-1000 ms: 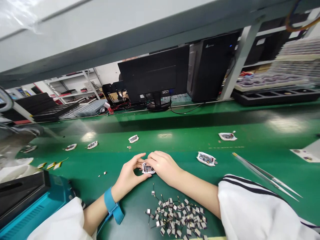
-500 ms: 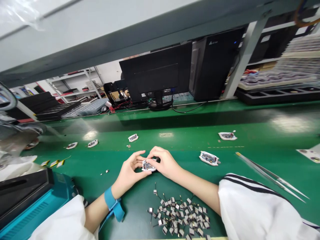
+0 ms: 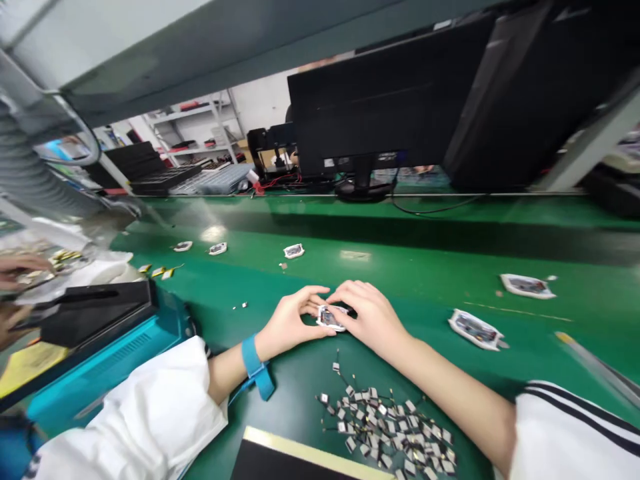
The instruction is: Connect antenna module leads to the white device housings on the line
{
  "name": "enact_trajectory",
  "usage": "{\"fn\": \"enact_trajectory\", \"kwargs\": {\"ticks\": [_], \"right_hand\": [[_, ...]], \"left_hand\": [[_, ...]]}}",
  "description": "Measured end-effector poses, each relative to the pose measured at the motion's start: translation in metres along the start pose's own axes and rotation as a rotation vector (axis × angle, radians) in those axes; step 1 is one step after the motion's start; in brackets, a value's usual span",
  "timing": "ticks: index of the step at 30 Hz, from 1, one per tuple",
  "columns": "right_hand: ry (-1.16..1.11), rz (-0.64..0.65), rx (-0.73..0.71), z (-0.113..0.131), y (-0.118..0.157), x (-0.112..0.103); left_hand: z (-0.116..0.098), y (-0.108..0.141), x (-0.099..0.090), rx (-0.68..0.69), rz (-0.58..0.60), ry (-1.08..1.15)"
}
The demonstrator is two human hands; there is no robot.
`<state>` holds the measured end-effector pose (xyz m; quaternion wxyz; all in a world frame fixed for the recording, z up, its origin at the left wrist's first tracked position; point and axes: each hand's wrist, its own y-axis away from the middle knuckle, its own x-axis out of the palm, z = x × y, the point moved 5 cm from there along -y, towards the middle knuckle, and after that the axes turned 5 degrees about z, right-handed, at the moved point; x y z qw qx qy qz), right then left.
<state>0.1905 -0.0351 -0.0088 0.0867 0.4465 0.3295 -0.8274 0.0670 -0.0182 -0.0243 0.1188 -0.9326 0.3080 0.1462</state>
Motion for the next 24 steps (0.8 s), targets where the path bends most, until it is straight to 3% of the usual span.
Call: {"fn": "enact_trajectory", "kwargs": {"ticks": [4,9,13,17,22,24], "right_hand": [[0.248,0.023,-0.158,0.008,0.002,0.001],[0.124,0.196,0.034,0.005,0.004,0.008],[0.136,0.296,0.035,0.007,0.009,0.006],[0.209,0.287,-0.017,0.006,0.010,0.003],[0.073,0.146,0.008,-0.001,0.000,0.004],[0.092,0.146,0.004,0.000,-0.003,0.006]], "left_hand": [[0.000,-0.001,-0.001,-0.011,-0.001,-0.058],[0.004,-0.002,0.002,-0.035,0.048,-0.089],[0.006,-0.003,0.002,-0.069,0.043,-0.071],[0.007,-0.003,0.001,-0.089,0.024,-0.099],[0.009,-0.004,-0.001,-0.073,0.022,-0.102],[0.009,-0.004,-0.001,-0.077,0.025,-0.097]]}}
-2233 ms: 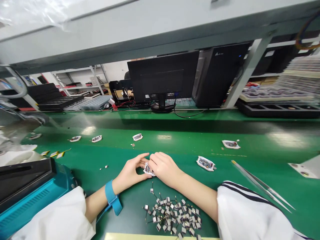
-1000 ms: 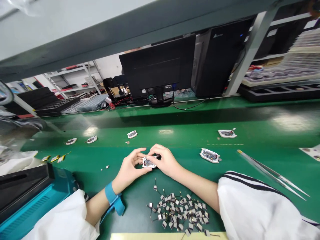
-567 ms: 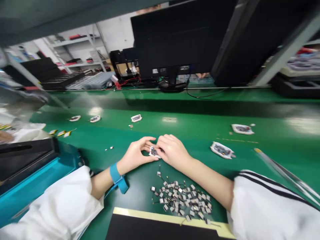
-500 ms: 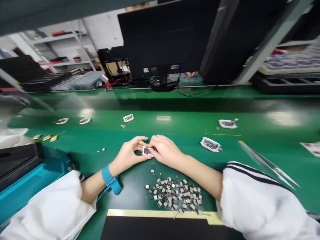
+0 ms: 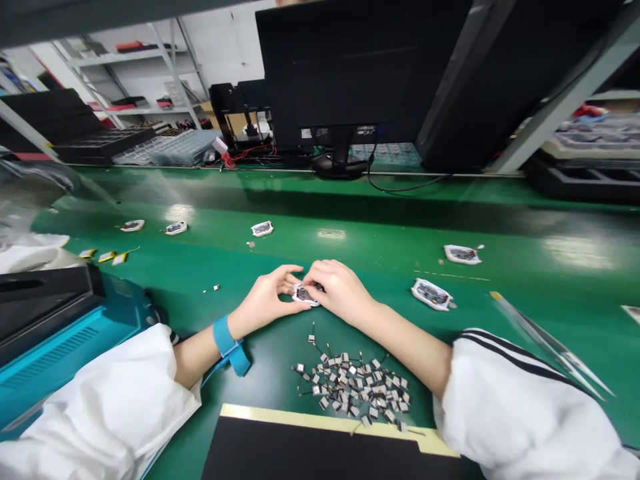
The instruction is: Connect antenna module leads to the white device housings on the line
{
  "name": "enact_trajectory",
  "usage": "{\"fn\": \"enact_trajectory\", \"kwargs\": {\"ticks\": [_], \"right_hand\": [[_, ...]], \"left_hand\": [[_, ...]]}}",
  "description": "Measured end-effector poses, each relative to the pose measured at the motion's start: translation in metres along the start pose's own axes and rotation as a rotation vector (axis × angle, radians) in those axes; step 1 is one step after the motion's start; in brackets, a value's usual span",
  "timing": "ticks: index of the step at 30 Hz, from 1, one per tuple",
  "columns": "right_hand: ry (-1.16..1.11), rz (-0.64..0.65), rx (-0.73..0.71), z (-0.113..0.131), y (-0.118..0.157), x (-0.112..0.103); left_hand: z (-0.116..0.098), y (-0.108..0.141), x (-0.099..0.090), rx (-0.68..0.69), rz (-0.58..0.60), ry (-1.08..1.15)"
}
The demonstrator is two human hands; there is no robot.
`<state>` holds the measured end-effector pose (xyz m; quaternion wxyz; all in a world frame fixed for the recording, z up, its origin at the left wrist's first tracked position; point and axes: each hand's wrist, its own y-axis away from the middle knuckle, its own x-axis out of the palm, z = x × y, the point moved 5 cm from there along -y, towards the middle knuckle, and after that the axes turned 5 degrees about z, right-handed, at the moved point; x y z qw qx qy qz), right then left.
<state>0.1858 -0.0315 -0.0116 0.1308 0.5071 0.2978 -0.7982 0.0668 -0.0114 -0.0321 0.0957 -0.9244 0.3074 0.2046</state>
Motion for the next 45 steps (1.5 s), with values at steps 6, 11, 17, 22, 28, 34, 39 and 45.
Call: {"fn": "enact_trajectory", "kwargs": {"ticks": [6,11,17,22,28,34,39,45], "right_hand": [[0.265,0.096,-0.137,0.012,-0.010,-0.003],[0.435,0.134,-0.365,0.023,-0.014,0.001],[0.189,0.396,-0.413,0.015,-0.035,-0.015],[0.109,0.313,-0.074,-0.027,-0.114,-0.016],[0.170,0.400,-0.053,-0.029,-0.198,0.058],[0.241,0.493,-0.007,-0.019,-0.209,0.081],[0.279,0.409,0.068,-0.013,-0.206,0.060],[0.258,0.204,0.143,-0.012,-0.164,-0.023]], "left_hand": [[-0.002,-0.001,0.001,0.028,0.037,-0.023],[0.001,0.000,0.002,0.076,0.014,-0.061],[0.002,0.002,0.003,0.154,-0.086,-0.186],[0.009,-0.007,-0.030,0.124,-0.305,-0.390],[0.027,-0.011,-0.076,-0.008,-0.486,-0.650],[0.026,-0.002,-0.061,0.086,-0.337,-0.829],[0.026,-0.006,-0.066,0.078,-0.336,-0.900],[0.011,-0.004,-0.075,0.097,-0.301,-0.815]]}}
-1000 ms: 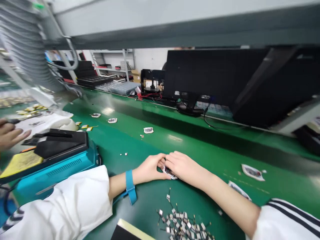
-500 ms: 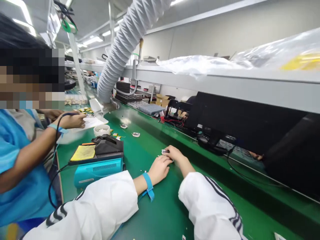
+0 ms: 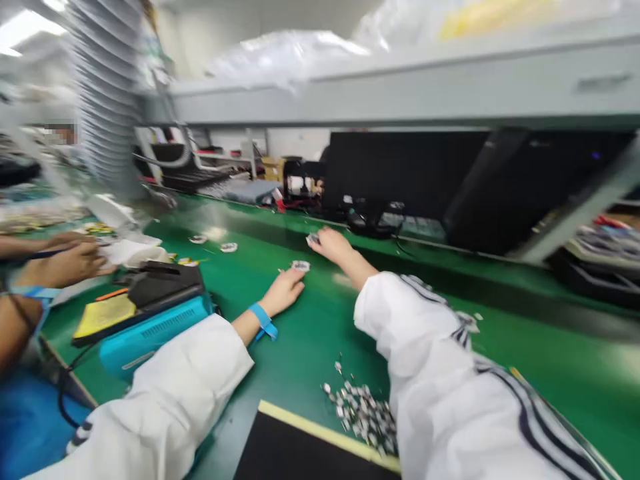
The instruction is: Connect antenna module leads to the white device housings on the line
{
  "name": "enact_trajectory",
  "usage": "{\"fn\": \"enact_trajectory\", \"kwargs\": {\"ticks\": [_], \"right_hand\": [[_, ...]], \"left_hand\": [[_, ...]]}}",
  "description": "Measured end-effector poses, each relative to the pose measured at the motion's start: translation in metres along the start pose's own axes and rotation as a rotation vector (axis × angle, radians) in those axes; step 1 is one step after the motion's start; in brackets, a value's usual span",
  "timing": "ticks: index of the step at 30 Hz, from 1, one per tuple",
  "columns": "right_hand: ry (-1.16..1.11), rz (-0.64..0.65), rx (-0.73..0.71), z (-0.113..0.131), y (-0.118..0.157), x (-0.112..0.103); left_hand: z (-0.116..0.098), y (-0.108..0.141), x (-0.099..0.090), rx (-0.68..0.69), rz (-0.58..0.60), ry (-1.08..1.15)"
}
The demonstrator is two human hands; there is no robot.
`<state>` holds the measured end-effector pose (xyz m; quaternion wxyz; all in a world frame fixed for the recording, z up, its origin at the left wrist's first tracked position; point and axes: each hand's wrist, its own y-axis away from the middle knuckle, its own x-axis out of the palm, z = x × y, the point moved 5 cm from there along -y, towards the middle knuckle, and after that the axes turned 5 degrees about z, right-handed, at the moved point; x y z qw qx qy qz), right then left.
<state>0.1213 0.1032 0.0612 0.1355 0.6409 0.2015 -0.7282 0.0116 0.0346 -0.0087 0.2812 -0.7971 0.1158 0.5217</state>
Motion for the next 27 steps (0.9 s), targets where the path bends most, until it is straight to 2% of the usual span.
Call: {"fn": "enact_trajectory", "kwargs": {"ticks": [3,7,10,13,16,18,21,23,25,27], "right_hand": [[-0.049,0.038,-0.085,-0.010,0.057,-0.005],[-0.132,0.180,-0.175,-0.002,0.136,0.031],[-0.222,0.157,-0.172,0.002,0.166,0.059],[-0.348,0.041,-0.160,0.002,0.170,0.070],[-0.412,0.016,-0.152,0.000,0.168,0.072],[-0.443,0.038,-0.142,0.000,0.168,0.072],[-0.491,0.063,-0.129,0.000,0.170,0.071],[-0.503,0.061,-0.129,0.000,0.170,0.071],[-0.506,0.056,-0.129,0.000,0.169,0.072],[-0.513,0.057,-0.128,0.000,0.167,0.073]], "left_hand": [[-0.020,0.018,-0.002,0.040,0.049,0.132],[-0.070,0.062,-0.004,0.309,0.260,0.329],[-0.102,0.087,-0.004,0.569,0.386,0.362],[-0.114,0.093,0.003,0.724,0.479,0.268],[-0.113,0.092,0.005,0.781,0.469,0.210],[-0.107,0.088,0.004,0.719,0.408,0.229],[-0.092,0.082,0.000,0.501,0.302,0.269],[-0.086,0.082,-0.003,0.424,0.249,0.218],[-0.088,0.085,-0.006,0.461,0.245,0.081],[-0.095,0.090,-0.007,0.537,0.297,-0.091]]}}
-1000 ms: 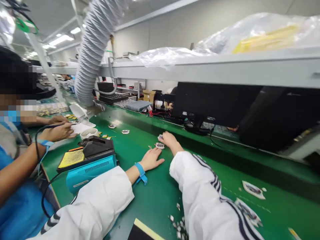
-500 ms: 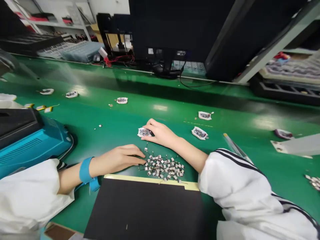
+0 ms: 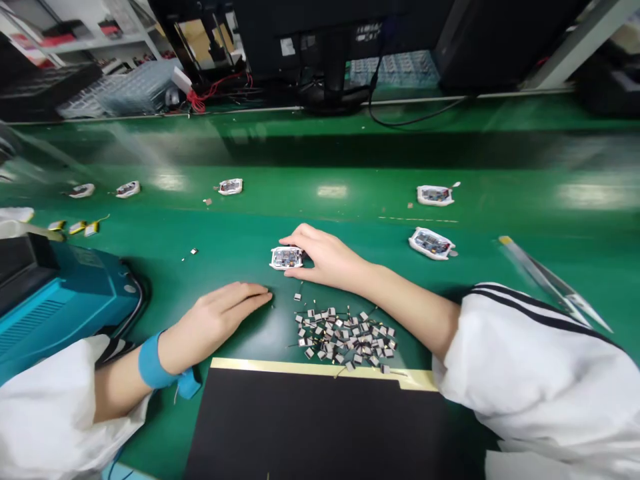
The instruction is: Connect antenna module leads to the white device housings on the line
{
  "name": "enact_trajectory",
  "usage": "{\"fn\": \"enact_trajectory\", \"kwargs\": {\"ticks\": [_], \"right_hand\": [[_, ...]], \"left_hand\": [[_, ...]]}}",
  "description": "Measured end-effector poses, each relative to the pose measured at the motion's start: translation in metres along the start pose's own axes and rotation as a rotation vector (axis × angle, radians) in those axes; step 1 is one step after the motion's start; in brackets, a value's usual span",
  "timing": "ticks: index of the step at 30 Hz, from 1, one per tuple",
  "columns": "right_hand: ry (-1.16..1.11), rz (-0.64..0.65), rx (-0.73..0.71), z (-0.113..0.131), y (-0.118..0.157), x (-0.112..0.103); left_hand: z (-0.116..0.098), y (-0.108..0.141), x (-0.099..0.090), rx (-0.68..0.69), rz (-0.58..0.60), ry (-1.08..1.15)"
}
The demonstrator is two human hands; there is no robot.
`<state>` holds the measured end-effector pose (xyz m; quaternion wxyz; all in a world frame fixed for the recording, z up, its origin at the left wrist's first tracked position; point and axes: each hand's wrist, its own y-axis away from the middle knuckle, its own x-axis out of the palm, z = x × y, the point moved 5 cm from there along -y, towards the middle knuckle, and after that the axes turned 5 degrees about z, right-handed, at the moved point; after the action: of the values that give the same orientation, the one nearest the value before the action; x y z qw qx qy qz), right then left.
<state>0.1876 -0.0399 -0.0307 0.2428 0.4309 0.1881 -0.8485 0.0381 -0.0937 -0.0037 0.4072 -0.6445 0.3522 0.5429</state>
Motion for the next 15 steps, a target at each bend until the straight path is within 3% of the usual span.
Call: {"fn": "enact_trajectory", "kwargs": {"ticks": [3,11,15], "right_hand": [[-0.015,0.008,0.001,-0.0002,-0.0007,0.0001],[-0.017,-0.007,-0.011,-0.0003,0.0013,-0.0017],[-0.024,-0.003,-0.002,-0.0014,0.0002,-0.0008]], "left_hand": [[-0.0107,0.0018,-0.0015,0.049,0.104,-0.145],[-0.0067,0.0052,-0.0061,-0.048,0.057,-0.154],[-0.0090,0.0049,-0.0052,-0.047,0.120,-0.150]]}}
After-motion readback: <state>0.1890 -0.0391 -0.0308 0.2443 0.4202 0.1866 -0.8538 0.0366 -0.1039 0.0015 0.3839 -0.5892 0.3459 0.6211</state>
